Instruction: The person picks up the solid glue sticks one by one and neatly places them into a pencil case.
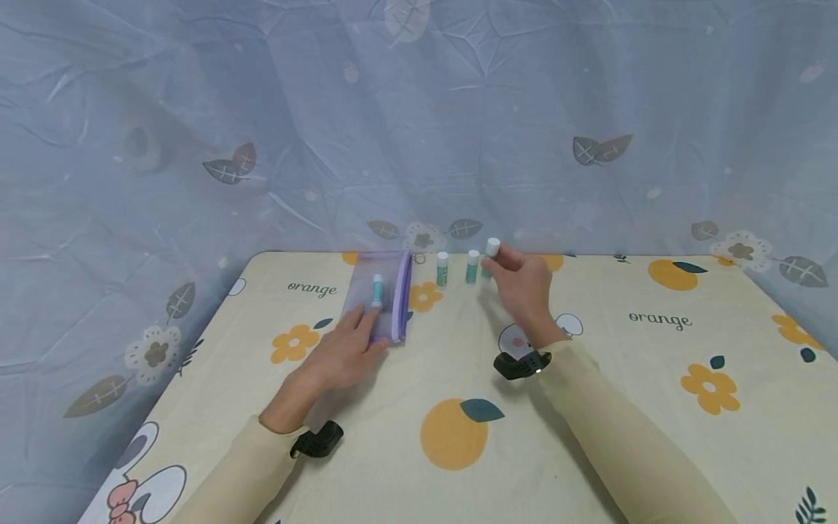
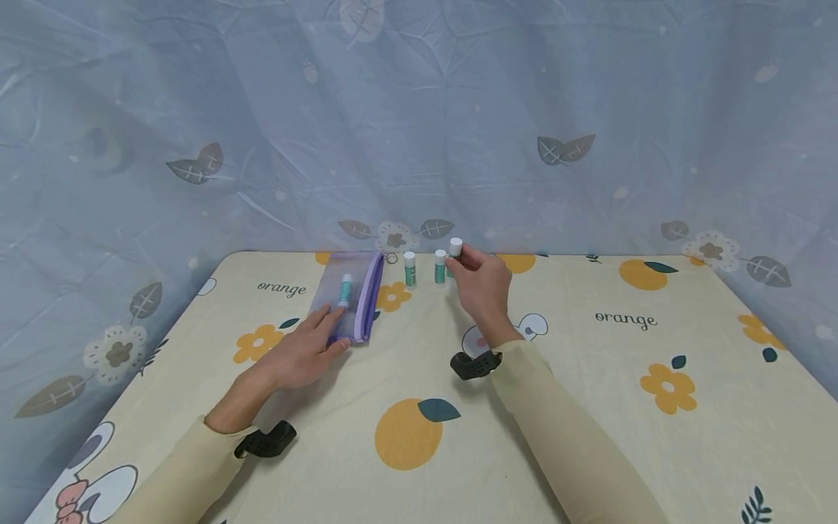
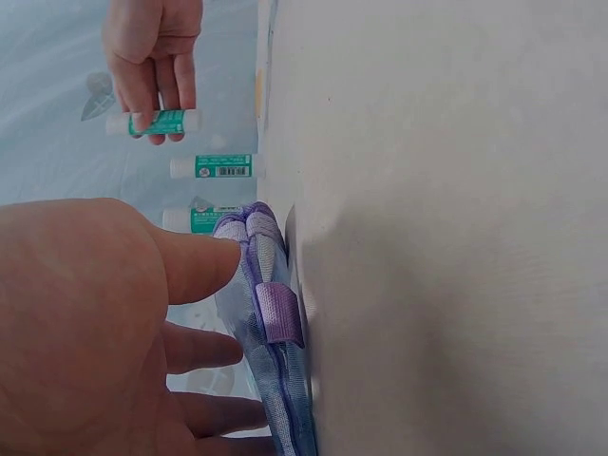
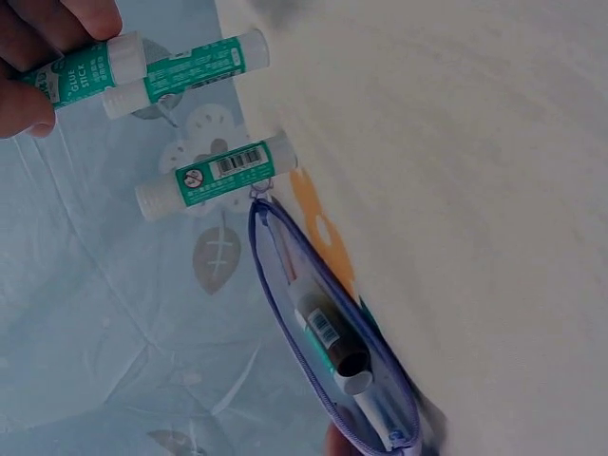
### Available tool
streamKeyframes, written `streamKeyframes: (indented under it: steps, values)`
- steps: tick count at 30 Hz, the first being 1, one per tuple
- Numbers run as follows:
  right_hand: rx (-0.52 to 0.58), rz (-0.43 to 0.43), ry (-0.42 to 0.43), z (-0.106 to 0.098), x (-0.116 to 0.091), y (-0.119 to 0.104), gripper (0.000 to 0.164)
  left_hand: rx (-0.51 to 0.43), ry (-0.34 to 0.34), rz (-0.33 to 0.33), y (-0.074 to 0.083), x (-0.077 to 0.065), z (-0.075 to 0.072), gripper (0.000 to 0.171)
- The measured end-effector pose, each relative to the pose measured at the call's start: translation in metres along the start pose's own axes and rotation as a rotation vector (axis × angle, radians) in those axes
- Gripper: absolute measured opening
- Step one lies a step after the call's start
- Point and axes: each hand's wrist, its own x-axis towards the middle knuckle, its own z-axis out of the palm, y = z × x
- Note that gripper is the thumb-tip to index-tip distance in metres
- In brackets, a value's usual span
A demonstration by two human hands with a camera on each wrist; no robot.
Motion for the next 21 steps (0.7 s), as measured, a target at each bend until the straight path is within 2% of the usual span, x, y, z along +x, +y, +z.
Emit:
streamKeyframes:
  steps: [12, 21]
  values:
    - [0.013, -0.044, -0.007, -0.003, 0.01, -0.018, 0.049, 0.006, -0.004, -0.006, -0.001, 0.001, 0.001, 0.068]
    - [0.019, -0.034, -0.008, -0.004, 0.015, -0.028, 0.046, 0.004, -0.008, -0.012, 0.0, -0.001, -0.001, 0.067]
